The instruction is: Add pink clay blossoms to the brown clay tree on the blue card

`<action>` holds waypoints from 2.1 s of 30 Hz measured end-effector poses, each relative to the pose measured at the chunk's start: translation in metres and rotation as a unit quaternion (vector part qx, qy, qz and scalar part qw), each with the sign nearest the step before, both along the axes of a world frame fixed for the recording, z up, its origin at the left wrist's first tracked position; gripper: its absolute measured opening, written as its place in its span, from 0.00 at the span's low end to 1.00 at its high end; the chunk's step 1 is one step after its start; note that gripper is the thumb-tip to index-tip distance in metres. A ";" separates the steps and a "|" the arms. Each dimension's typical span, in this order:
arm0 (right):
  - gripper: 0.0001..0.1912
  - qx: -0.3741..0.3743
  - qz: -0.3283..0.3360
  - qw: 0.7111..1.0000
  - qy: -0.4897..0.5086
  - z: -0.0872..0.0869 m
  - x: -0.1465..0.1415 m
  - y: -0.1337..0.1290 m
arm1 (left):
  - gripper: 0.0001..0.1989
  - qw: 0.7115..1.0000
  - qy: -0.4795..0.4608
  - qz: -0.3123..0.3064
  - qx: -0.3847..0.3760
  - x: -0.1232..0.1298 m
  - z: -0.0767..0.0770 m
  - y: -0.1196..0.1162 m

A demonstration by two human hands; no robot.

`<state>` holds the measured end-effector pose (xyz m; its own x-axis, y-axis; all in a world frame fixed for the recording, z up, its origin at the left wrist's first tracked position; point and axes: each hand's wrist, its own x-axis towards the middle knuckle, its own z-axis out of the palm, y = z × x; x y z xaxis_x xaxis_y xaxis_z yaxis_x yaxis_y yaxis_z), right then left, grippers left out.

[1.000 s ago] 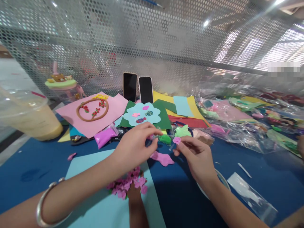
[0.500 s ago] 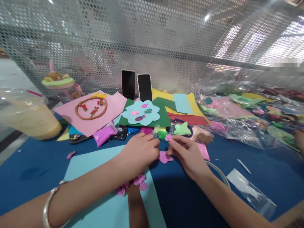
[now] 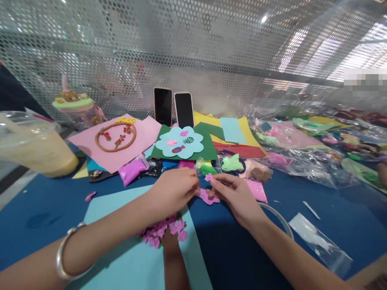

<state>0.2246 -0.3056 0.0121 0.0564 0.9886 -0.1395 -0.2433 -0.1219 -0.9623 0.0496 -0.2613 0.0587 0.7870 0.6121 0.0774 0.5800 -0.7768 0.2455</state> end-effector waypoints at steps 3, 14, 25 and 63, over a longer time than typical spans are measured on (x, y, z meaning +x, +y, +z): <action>0.14 -0.002 0.001 1.000 -0.004 0.000 0.000 0.000 | 0.09 0.985 -0.103 0.054 -0.125 -0.003 0.002 0.007; 0.12 0.024 0.016 0.999 0.028 0.003 0.000 -0.002 | 0.16 0.882 -0.325 0.174 -0.293 -0.002 0.002 0.016; 0.13 0.056 -0.034 0.998 -0.001 0.004 0.002 -0.001 | 0.10 0.780 -0.419 0.207 -0.416 0.007 0.014 -0.005; 0.11 0.134 -0.161 0.977 -0.041 0.016 0.003 -0.010 | 0.28 0.941 -0.135 -0.034 0.307 0.000 -0.003 -0.029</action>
